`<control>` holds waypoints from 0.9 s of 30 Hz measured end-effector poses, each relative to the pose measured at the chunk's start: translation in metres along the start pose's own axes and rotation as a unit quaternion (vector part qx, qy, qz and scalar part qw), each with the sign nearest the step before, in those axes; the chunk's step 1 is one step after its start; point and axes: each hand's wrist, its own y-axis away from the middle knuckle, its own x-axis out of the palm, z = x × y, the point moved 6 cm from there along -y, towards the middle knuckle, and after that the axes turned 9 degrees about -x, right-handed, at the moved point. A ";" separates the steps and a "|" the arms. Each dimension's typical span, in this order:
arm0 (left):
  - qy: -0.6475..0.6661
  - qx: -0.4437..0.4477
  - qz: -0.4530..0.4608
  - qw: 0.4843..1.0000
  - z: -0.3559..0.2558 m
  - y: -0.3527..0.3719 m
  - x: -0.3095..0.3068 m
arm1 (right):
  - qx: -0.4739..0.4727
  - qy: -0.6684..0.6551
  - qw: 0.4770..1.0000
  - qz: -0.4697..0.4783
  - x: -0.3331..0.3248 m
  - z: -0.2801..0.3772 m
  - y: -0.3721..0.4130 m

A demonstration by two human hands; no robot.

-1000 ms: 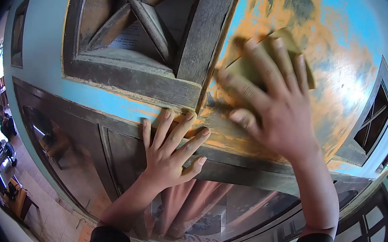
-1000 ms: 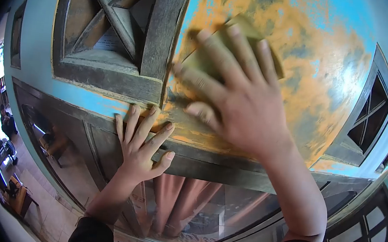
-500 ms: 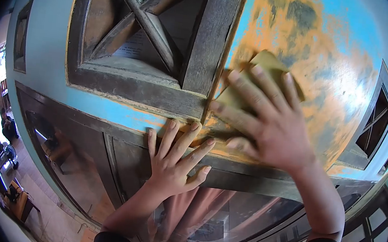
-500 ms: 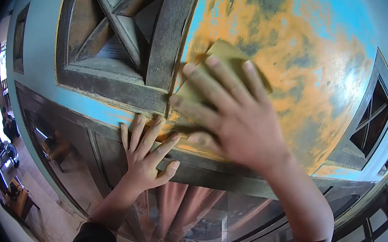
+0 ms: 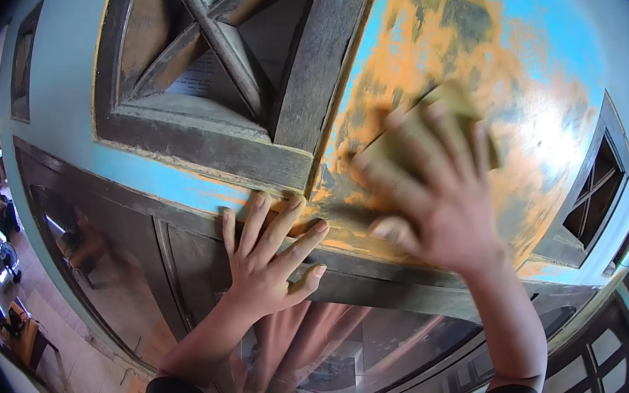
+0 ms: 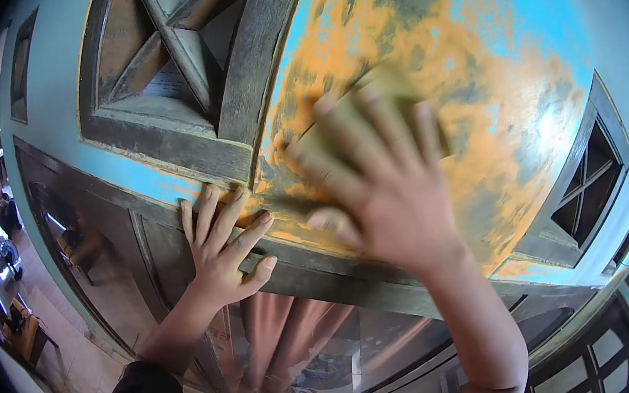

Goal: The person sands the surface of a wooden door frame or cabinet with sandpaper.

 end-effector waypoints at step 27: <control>0.001 -0.039 0.056 0.998 -0.013 -0.010 -0.003 | 0.058 -0.002 0.998 -0.014 0.008 -0.005 0.054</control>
